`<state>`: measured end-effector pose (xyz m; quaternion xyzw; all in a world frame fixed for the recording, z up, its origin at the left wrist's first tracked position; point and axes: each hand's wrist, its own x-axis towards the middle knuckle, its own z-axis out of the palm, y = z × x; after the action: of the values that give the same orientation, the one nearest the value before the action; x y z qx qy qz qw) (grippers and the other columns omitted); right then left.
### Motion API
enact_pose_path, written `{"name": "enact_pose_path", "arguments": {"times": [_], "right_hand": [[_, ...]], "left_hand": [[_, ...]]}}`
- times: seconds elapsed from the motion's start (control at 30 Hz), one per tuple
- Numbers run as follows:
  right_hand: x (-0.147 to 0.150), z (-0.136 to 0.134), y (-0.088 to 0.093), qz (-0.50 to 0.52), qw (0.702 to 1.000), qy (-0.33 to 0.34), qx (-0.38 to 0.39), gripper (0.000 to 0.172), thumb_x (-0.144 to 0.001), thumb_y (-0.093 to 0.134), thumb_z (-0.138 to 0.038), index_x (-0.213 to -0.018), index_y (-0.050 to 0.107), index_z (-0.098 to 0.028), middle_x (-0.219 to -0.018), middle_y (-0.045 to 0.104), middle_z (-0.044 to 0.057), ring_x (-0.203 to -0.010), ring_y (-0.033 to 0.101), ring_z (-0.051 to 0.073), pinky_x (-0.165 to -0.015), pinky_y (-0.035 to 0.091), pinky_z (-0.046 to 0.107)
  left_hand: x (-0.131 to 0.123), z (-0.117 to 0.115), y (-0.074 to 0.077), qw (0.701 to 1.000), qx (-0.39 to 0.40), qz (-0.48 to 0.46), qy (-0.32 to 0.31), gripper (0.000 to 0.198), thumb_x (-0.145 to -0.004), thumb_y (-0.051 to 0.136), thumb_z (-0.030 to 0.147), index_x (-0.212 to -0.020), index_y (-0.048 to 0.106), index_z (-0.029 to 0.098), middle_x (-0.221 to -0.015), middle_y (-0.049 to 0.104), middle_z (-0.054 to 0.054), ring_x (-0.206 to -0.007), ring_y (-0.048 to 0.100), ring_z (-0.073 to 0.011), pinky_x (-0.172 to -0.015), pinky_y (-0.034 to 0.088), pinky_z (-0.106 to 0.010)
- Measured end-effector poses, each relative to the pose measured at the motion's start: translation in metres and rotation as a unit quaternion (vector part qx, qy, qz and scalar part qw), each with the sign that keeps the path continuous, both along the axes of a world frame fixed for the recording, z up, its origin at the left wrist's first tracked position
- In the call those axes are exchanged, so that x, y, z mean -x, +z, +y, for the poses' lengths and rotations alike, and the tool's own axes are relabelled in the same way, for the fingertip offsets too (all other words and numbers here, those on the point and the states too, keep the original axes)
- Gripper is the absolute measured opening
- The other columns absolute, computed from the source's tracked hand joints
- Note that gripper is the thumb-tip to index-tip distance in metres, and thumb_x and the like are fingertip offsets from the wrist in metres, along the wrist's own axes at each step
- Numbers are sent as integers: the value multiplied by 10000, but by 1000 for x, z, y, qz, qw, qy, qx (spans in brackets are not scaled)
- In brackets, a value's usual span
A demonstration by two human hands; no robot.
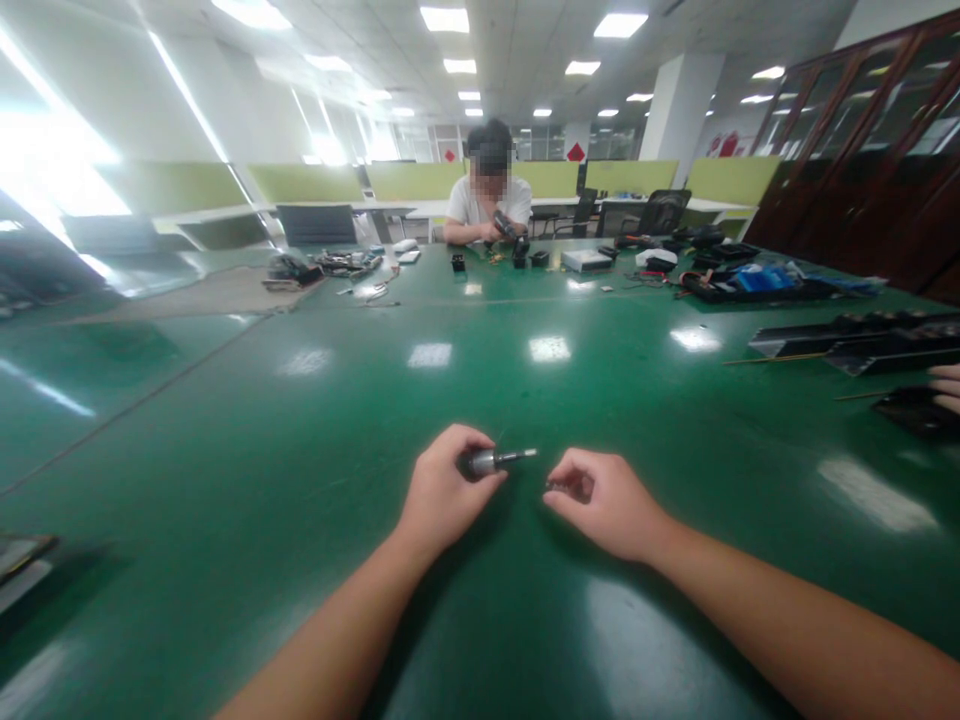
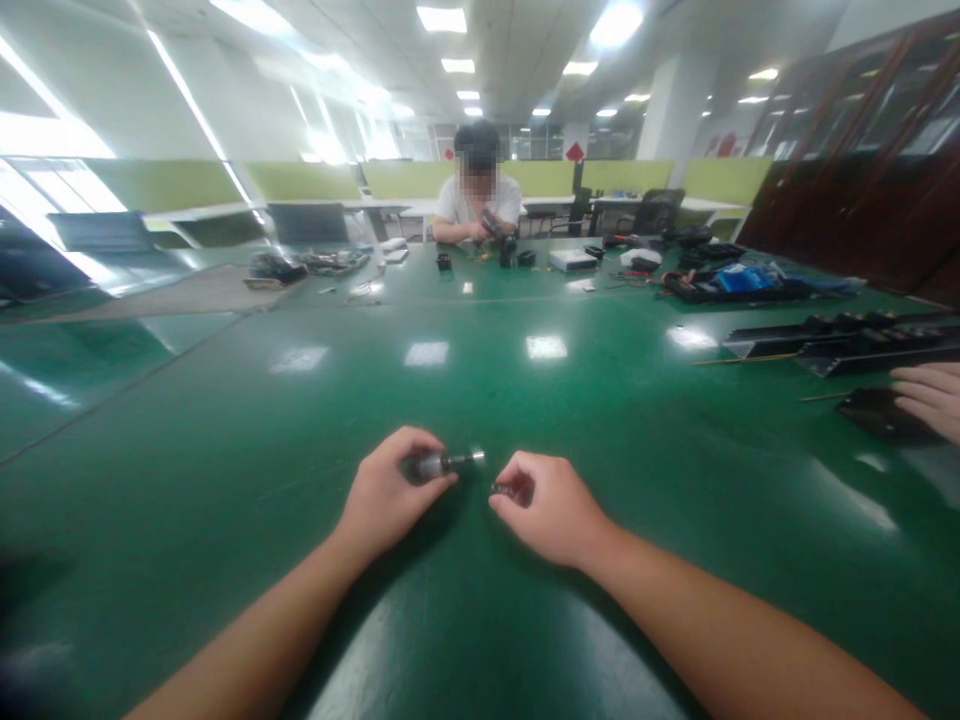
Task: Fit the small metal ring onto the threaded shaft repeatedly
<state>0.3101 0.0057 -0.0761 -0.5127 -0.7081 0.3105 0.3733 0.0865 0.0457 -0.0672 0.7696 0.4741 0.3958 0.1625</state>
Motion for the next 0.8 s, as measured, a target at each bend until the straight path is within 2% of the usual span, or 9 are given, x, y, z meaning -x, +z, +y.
{"name": "enact_pose_path", "arguments": {"times": [0.17,0.27,0.4,0.47,0.53,0.6,0.7,0.77,0.8], "right_hand": [[0,1,-2,-4,1000,-3,12,88,-794,676,-256,-784,674,-168,-654,654,-1,-580,576,131,-551,423,229],[0,0,-4,-25,999,17,26,81,-741,689,-216,-703,636,-168,-611,643,-8,-546,568,126,-514,399,220],[1,0,-5,-43,999,24,17,77,-718,682,-200,-670,631,-168,-605,648,-7,-537,567,122,-506,386,215],[1,0,-5,-44,999,23,12,76,-723,678,-210,-674,641,-165,-613,655,-2,-546,573,123,-516,392,215],[1,1,-4,-45,999,24,9,84,-728,680,-226,-679,651,-163,-616,658,0,-551,576,123,-522,394,215],[1,1,-4,-47,998,27,9,97,-729,686,-244,-685,659,-162,-618,662,1,-549,574,122,-520,391,214],[2,1,-6,-51,998,35,15,109,-734,687,-263,-700,670,-161,-628,673,6,-552,577,124,-517,392,213],[3,1,-6,-53,998,39,17,112,-741,681,-271,-710,676,-163,-641,681,10,-559,584,126,-521,397,214],[3,0,-6,-55,998,40,17,116,-744,680,-276,-712,677,-164,-643,684,10,-560,587,126,-524,399,215]], "left_hand": [[2,5,0,997,37,-23,67,297,-750,773,361,-965,656,194,-883,700,-27,-782,641,-190,-748,508,-325],[4,12,-5,986,99,-115,68,384,-771,753,435,-1021,618,176,-905,714,-43,-777,670,-187,-755,530,-326],[8,22,-10,958,137,-243,62,476,-748,768,433,-1070,558,152,-1016,714,-100,-934,695,-216,-917,537,-388],[12,24,-6,946,133,-289,64,535,-742,767,420,-1133,514,156,-1046,705,-115,-988,688,-229,-937,540,-404],[20,24,6,937,127,-316,75,613,-739,764,415,-1213,462,170,-1079,693,-121,-1009,686,-244,-880,570,-396],[35,19,22,938,123,-308,99,685,-727,772,409,-1277,421,198,-1112,681,-115,-997,693,-254,-819,592,-383],[76,0,43,955,122,-226,149,731,-704,795,400,-1314,418,255,-1104,692,-74,-987,699,-262,-870,586,-410],[112,-20,47,966,109,-133,194,690,-698,795,427,-1289,469,283,-1058,711,-47,-977,697,-291,-838,593,-432],[130,-33,46,968,93,-81,220,661,-700,789,452,-1269,493,297,-1002,725,-29,-922,704,-301,-764,602,-430]]}}
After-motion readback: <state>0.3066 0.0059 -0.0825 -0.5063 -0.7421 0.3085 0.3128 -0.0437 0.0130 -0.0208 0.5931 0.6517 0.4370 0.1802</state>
